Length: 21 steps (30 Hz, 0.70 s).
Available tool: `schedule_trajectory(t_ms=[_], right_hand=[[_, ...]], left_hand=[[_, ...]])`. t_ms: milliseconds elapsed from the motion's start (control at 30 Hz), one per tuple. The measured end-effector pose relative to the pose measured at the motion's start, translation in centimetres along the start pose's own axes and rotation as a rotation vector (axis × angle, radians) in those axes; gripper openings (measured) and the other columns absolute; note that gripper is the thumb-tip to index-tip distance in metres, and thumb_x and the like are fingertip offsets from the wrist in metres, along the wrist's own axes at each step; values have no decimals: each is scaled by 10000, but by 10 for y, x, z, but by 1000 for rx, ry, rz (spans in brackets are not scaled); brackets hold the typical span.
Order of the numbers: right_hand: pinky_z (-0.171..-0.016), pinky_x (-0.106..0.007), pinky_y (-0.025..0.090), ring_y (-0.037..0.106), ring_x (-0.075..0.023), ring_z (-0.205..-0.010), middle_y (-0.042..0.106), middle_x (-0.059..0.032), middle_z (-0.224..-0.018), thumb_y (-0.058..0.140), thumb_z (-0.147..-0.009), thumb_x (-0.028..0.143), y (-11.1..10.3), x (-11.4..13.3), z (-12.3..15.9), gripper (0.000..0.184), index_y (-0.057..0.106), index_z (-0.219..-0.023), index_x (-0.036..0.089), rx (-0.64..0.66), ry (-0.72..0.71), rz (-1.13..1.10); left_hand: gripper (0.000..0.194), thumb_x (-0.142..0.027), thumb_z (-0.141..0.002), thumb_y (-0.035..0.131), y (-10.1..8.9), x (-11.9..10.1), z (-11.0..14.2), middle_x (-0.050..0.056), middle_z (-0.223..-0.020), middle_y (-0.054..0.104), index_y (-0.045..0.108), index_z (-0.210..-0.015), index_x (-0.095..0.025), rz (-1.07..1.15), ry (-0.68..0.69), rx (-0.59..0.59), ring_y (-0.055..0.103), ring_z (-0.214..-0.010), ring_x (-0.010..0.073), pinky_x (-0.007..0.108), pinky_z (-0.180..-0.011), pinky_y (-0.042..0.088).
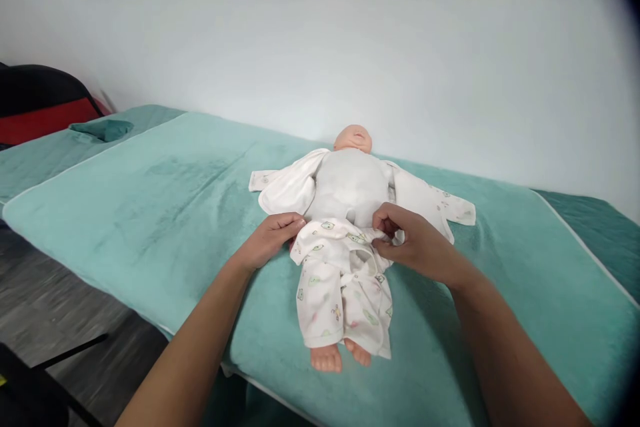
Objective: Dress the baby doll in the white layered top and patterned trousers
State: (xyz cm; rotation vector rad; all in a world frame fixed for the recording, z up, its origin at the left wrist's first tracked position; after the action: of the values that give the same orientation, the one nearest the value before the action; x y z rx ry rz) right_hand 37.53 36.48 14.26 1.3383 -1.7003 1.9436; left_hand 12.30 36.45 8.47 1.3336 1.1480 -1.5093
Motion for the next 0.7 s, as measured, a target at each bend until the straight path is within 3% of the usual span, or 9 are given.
schedule_trajectory(t_ms=[100,200,300,433,533,600,700], right_hand=[[-692,-276,382,441,-133,-752,484,41,-811,589,-797,174,0,2,-1,142,532,-908,241,-15,-18,-37],[-711,-279,389,452,-134,-771,506,29,-850,579,-796,133,2,8,-2,151,552,-900,240,-18,-86,-49],[-709,-279,388,473,-131,-780,512,21,-868,552,-773,58,3,16,-2,191,539,-847,234,-68,-204,-36],[-730,-278,410,533,-135,-837,533,1,-919,524,-734,-17,7,27,0,251,542,-818,220,-223,-382,47],[-760,-292,436,552,-155,-869,566,-11,-909,531,-725,-32,9,33,4,273,536,-840,215,-382,-481,147],[-765,-300,453,562,-162,-872,586,-17,-902,530,-744,-34,10,34,6,282,542,-875,216,-452,-507,184],[-772,-307,476,583,-162,-885,601,-31,-944,535,-780,-28,10,34,11,290,570,-931,218,-542,-531,196]], left_hand=[[231,-387,-797,705,4,2,0,7,-740,648,721,-873,-169,25,-38,55,532,-640,110,230,-616,428],[282,-362,-736,761,7,0,3,35,-798,700,751,-930,-157,5,-48,105,592,-688,139,251,-655,474],[347,-420,-762,742,7,-3,5,54,-814,717,764,-950,-130,-35,-25,128,615,-716,158,262,-675,491],[438,-520,-865,614,8,-3,6,69,-854,733,770,-904,-113,-57,13,96,634,-767,180,275,-699,498],[382,-499,-863,638,13,-5,5,54,-923,753,778,-939,-151,-93,30,50,650,-831,181,262,-742,494],[335,-472,-851,667,18,-12,5,45,-962,760,784,-954,-175,-143,64,22,656,-877,183,254,-779,486],[364,-486,-909,583,24,-32,4,41,-982,760,782,-990,-193,-217,116,-18,651,-916,191,261,-803,473]])
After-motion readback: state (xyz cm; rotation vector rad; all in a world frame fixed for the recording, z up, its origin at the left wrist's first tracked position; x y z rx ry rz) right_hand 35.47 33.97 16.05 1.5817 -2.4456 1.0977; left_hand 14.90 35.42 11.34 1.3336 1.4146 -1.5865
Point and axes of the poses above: each hand's wrist, its own z-axis away from the middle knuckle, its own y-axis out of the palm, x = y × z, the point moved 6 cm from there along -z, towards the middle knuckle
